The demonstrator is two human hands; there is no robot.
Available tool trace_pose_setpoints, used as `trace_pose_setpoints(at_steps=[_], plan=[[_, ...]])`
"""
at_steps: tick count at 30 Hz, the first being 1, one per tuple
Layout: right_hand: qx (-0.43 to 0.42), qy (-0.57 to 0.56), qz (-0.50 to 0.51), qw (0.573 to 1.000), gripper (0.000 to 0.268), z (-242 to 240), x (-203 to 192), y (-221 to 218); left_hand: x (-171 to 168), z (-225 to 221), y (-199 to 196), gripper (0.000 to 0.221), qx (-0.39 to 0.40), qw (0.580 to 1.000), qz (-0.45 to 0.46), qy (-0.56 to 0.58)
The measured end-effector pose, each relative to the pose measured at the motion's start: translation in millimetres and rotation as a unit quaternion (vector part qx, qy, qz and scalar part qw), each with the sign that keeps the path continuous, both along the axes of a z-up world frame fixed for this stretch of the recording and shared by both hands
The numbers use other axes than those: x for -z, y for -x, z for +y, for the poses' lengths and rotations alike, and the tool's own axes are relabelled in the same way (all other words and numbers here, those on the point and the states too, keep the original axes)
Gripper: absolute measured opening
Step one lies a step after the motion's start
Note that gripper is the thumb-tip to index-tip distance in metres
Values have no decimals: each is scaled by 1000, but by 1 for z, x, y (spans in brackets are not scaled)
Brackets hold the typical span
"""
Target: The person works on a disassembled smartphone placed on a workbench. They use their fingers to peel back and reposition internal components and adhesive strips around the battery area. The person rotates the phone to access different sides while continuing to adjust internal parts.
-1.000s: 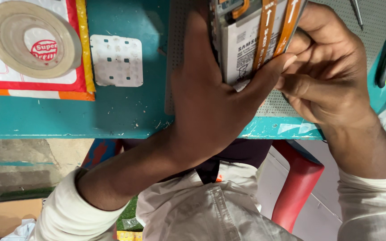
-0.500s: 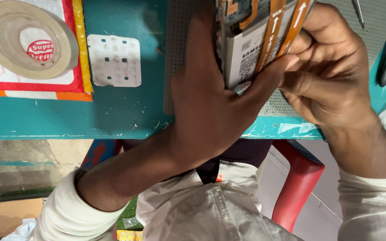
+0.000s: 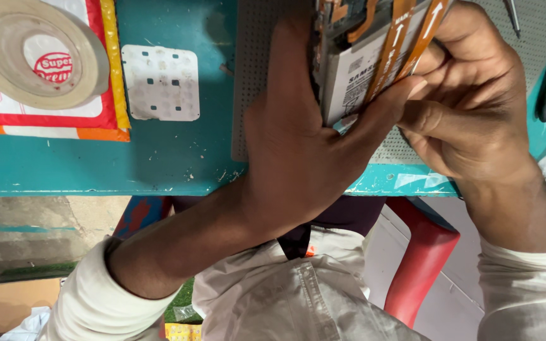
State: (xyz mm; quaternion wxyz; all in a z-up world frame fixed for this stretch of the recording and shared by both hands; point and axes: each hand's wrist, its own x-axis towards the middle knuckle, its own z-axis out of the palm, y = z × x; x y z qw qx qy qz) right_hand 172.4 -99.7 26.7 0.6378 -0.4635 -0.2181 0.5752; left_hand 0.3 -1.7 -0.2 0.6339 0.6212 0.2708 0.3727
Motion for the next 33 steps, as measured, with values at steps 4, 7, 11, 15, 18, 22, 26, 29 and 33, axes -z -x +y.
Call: trace_pose_setpoints(at_steps=[4, 7, 11, 15, 18, 22, 26, 29, 33], plan=[[0, 4, 5, 1000, 56, 1, -1, 0, -1, 0, 0, 63, -1, 1000, 10, -2], [4, 10, 2, 1000, 57, 1, -2, 1, -1, 1, 0, 63, 2, 1000, 14, -3], [12, 18, 4, 1000, 58, 2, -4, 3, 1, -1, 0, 62, -3, 1000, 6, -9], [6, 12, -3, 1000, 57, 3, -6, 4, 1, -1, 0, 61, 0, 1000, 10, -6], [19, 23, -6, 1000, 58, 2, -7, 6, 0, -1, 1, 62, 3, 1000, 13, -3], [30, 38, 2, 999, 56, -1, -7, 5, -2, -1, 0, 64, -8, 1000, 28, -9], [7, 11, 18, 1000, 56, 1, -6, 3, -3, 1, -1, 65, -1, 1000, 17, 21], [13, 12, 16, 1000, 59, 1, -6, 4, -3, 2, 0, 63, 2, 1000, 4, 27], [20, 23, -4, 1000, 61, -1, -6, 4, -3, 2, 0, 61, -2, 1000, 3, 23]])
